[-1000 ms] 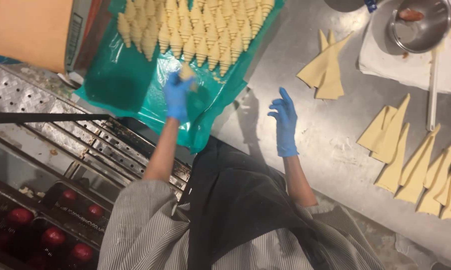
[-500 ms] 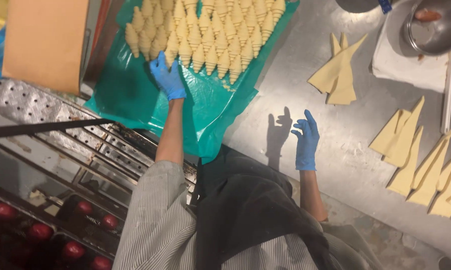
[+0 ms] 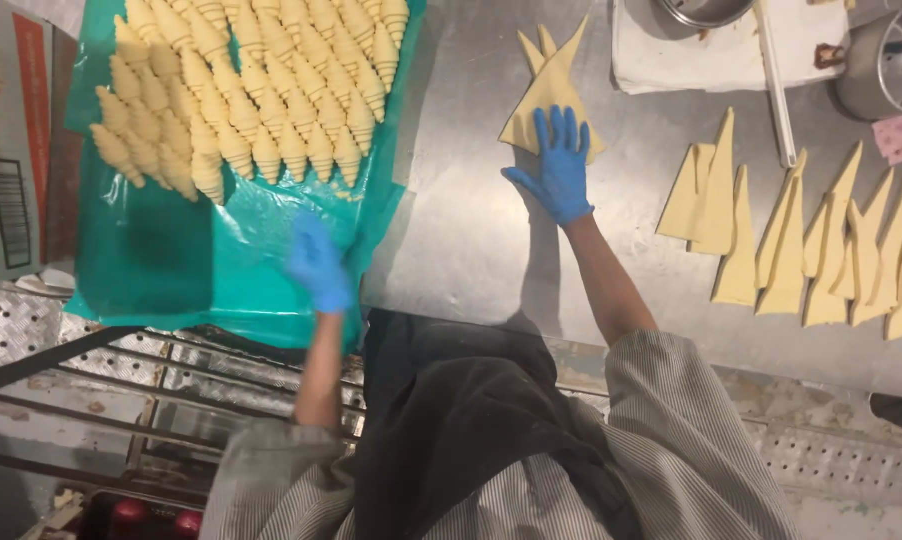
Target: Rolling long strips of dough into croissant shapes and placing them in a container.
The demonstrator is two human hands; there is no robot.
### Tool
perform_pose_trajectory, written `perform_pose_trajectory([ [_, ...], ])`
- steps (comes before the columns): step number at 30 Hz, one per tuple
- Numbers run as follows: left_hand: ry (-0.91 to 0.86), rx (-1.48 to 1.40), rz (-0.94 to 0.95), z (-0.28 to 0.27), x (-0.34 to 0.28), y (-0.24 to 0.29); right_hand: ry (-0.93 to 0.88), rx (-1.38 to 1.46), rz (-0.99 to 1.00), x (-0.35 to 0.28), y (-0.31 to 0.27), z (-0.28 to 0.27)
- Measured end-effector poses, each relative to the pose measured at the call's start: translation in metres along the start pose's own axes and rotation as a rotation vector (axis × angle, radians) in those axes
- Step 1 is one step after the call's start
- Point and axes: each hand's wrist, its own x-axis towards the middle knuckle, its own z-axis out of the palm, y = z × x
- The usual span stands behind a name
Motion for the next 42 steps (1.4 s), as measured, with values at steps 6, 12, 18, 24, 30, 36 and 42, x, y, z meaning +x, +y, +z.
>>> perform_pose_trajectory([
  [6, -0.466, 0.305, 0.761, 0.024, -0.149, 0.003, -0.166, -0.094, -0.342, 0.035, 0.040, 0.014],
  [12, -0.488, 0.295, 0.739, 0.032, -0.198, 0.004, -0.156, -0.254, -0.684, 0.039, 0.056, 0.028],
  [18, -0.439, 0.283, 0.602, 0.035, -0.220, 0.002, 0.028, -0.013, -0.495, 0.053, 0.054, 0.033],
  [24, -0.622, 0.315, -0.004, 0.069, -0.221, -0.021, 0.167, 0.791, 0.008, 0.086, 0.050, 0.010],
  [30, -0.700, -0.771, -0.572, 0.127, -0.197, -0.060, 0.189, 0.593, -0.311, -0.022, -0.010, 0.007],
  [36, -0.377, -0.962, -0.847, 0.144, -0.193, -0.199, 0.021, 0.425, -0.386, -0.172, -0.107, 0.014],
  [42, -0.349, -0.730, -0.762, 0.114, -0.194, -0.130, -0.295, 1.439, 0.997, -0.166, -0.057, 0.087],
])
